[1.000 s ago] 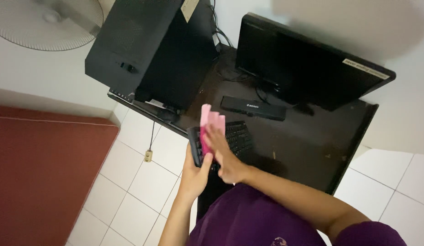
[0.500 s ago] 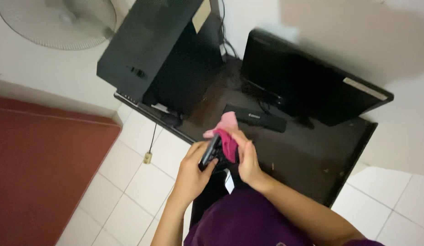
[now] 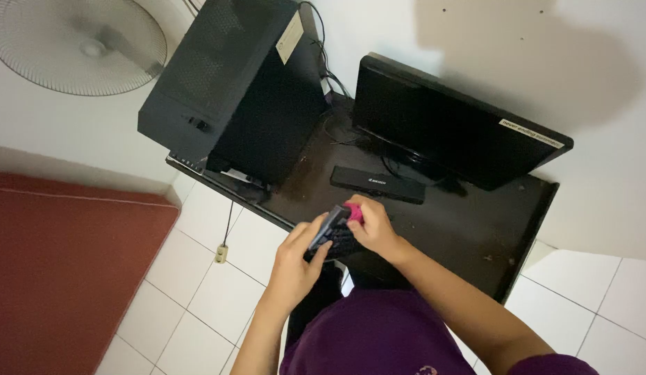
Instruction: The person wipes a black computer keyboard with a pink cloth, then wipes a black mousepad, and finally wipes the keyboard again. The person handles the keyboard and mousepad one at a time, using the cloth to clean their surfaces.
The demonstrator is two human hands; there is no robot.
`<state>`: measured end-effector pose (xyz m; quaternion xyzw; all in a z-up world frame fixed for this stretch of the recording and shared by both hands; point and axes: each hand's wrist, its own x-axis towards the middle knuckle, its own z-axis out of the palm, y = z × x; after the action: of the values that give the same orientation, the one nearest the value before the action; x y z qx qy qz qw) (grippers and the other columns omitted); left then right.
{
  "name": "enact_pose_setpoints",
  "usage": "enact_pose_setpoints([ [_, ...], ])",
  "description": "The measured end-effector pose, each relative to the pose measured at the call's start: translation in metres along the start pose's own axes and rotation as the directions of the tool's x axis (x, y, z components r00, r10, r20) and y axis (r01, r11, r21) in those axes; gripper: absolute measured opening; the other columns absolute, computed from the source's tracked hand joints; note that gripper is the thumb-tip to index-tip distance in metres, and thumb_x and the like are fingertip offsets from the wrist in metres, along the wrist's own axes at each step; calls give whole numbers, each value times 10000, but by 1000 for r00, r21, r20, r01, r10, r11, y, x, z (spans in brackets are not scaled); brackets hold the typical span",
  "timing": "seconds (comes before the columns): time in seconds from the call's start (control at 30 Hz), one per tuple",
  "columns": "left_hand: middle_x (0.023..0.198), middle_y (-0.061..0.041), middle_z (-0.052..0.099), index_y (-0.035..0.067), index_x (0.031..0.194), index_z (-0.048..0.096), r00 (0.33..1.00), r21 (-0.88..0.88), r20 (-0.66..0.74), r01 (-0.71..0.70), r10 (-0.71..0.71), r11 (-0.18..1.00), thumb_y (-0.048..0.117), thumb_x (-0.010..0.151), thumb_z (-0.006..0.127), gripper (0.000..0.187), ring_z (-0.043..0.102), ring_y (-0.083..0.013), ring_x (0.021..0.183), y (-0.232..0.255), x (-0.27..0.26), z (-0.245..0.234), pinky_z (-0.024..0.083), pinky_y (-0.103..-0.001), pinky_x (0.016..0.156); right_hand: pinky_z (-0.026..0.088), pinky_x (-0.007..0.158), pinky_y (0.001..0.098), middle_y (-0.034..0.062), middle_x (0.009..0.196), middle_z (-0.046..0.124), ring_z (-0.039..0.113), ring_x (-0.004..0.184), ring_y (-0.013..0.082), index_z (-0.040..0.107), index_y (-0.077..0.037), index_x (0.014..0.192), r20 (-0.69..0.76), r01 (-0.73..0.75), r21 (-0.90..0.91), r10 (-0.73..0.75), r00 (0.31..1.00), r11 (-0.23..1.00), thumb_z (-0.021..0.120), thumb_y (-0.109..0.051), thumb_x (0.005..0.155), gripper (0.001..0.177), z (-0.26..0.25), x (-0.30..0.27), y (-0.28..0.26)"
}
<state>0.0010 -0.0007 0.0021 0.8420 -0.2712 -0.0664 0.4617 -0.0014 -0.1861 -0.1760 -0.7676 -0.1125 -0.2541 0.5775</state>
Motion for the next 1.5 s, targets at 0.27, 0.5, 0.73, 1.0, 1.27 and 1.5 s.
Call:
enact_pose_setpoints([
  [0.27,964,-200,732,-19,1254,686,989,113,-4,-145,146,983,-61,778,769,485,699,-422,907,13,8,4,574,-498,775,525,630,400,129,846,646,632,687,311,586,10,1036,-182,193,98,-173,968,976,531,-502,999,516,9,16,-23],
  [0.5,926,-126,767,58,1095,751,989,179,-102,-83,102,980,74,785,827,320,727,-358,883,-16,14,17,575,-448,752,507,741,493,227,977,604,612,841,440,544,17,1115,-35,-109,53,111,993,993,403,-423,1063,464,3,-17,26],
  [0.73,939,-163,772,34,1094,736,986,203,-164,-1,35,979,71,819,800,285,736,-377,901,-11,24,15,584,-448,783,450,1053,570,378,1358,559,544,1276,507,477,151,1408,-195,-163,-50,150,969,985,416,-40,1046,414,13,1,-41],
  [1.0,946,-191,767,29,1099,703,987,282,-157,67,-23,957,64,823,766,285,730,-417,922,-10,18,20,581,-472,791,140,1215,579,290,1666,172,148,1510,458,297,110,1556,-66,118,-128,-127,990,985,429,-116,1054,567,51,-49,-29],
  [1.27,919,-158,760,56,1101,693,976,376,-218,56,29,925,114,856,763,261,741,-368,890,-14,14,21,593,-439,763,144,1213,612,315,1668,121,112,1533,497,114,143,1565,41,70,-106,-66,997,992,531,-209,975,804,41,-36,-52],
  [1.5,908,-158,753,52,1094,695,977,346,-214,97,-22,933,111,866,743,241,732,-382,896,-7,10,22,589,-448,766,276,1132,609,347,1591,297,335,1445,508,197,190,1528,-9,166,-116,-168,986,979,511,-224,963,767,42,-50,-24],
])
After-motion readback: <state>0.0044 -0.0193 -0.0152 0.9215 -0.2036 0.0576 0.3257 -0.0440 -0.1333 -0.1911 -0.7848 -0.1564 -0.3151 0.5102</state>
